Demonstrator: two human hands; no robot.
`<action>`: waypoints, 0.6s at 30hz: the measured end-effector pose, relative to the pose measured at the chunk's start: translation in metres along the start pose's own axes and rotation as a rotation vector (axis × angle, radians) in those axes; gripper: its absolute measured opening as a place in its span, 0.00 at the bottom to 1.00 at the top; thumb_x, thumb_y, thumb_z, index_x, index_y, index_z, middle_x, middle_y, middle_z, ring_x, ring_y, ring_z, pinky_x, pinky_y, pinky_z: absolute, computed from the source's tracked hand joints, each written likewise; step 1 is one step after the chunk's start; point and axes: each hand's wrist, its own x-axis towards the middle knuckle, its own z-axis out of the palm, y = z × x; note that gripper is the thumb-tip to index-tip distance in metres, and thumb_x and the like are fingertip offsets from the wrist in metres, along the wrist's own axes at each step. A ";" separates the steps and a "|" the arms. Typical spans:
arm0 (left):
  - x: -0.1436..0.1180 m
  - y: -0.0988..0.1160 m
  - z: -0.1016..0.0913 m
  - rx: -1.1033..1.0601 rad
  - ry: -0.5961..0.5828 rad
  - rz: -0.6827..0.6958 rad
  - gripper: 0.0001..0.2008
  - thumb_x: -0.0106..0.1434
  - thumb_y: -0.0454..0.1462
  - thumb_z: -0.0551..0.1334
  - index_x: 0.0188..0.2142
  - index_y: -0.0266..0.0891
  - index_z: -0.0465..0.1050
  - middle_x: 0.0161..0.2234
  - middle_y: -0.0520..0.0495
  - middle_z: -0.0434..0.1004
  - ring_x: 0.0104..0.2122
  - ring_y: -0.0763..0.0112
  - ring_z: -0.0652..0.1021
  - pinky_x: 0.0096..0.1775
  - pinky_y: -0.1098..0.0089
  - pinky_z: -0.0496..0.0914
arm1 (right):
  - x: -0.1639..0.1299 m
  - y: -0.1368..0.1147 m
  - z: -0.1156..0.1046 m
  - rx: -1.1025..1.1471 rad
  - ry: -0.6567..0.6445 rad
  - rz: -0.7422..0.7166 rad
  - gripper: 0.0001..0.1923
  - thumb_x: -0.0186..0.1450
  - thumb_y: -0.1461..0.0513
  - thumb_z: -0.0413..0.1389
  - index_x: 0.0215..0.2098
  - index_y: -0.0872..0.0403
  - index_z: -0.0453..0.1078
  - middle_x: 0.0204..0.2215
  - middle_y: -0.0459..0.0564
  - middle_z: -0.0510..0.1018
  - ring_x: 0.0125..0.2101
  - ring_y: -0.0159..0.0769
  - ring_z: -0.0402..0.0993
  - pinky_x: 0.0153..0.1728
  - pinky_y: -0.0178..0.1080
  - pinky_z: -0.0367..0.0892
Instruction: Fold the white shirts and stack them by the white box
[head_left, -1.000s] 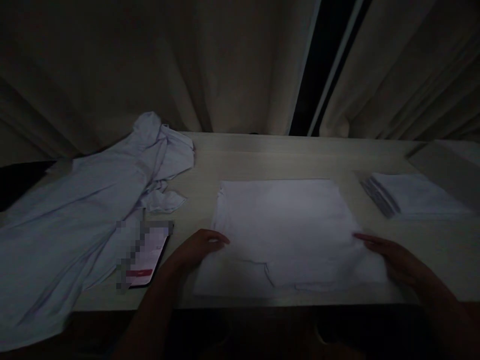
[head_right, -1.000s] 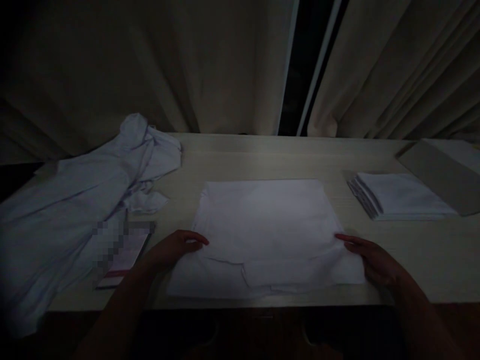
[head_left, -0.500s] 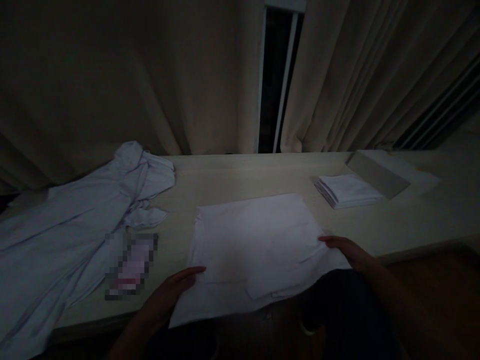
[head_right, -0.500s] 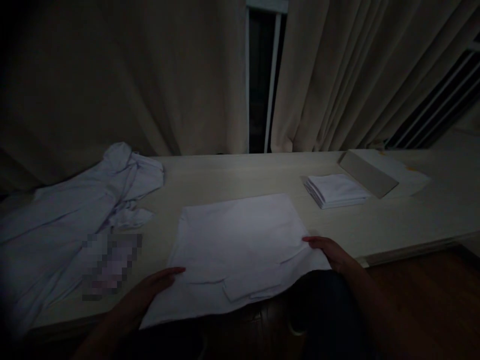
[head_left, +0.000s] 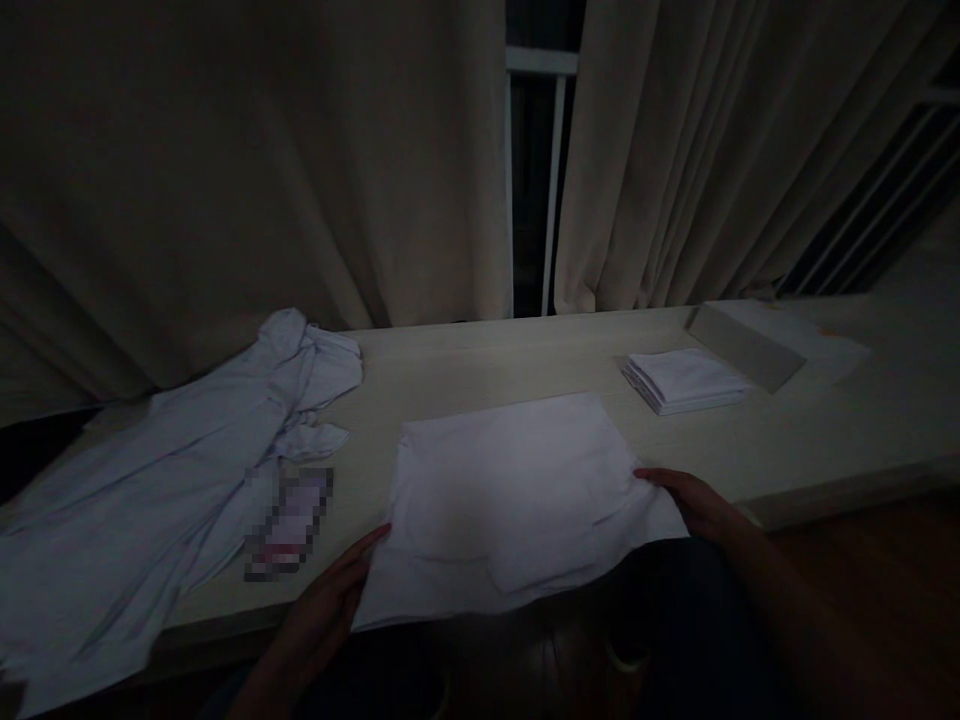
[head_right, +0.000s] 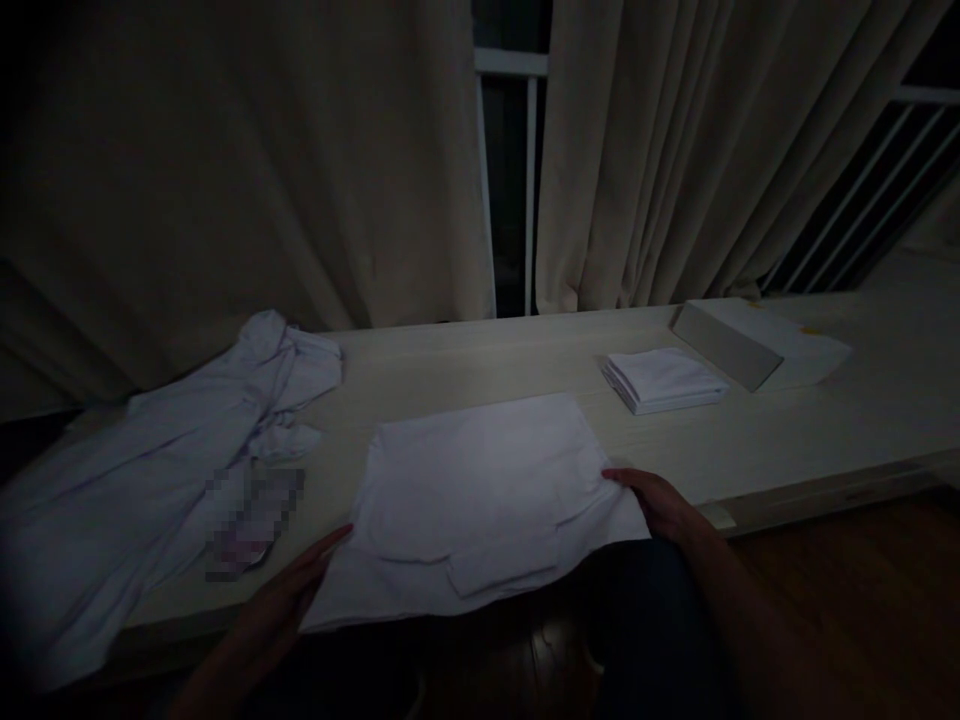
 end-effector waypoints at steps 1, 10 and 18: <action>-0.001 0.001 0.002 0.018 -0.005 0.006 0.39 0.50 0.45 0.67 0.61 0.46 0.63 0.53 0.44 0.75 0.49 0.58 0.78 0.48 0.63 0.73 | 0.000 0.000 -0.001 0.033 -0.013 0.006 0.16 0.59 0.59 0.58 0.45 0.56 0.74 0.43 0.57 0.80 0.40 0.46 0.79 0.42 0.45 0.74; -0.005 0.007 0.022 0.229 0.069 0.135 0.44 0.42 0.53 0.70 0.59 0.44 0.66 0.48 0.42 0.79 0.47 0.56 0.79 0.46 0.62 0.74 | 0.000 0.007 -0.009 0.005 -0.068 -0.049 0.33 0.45 0.72 0.51 0.50 0.53 0.72 0.46 0.54 0.80 0.40 0.42 0.79 0.42 0.42 0.75; 0.013 -0.001 0.003 0.628 0.128 0.232 0.25 0.47 0.50 0.67 0.45 0.47 0.78 0.40 0.51 0.82 0.42 0.57 0.80 0.42 0.62 0.76 | -0.005 0.008 -0.009 -0.024 -0.136 -0.134 0.34 0.49 0.71 0.61 0.54 0.49 0.69 0.53 0.53 0.76 0.48 0.45 0.76 0.49 0.48 0.70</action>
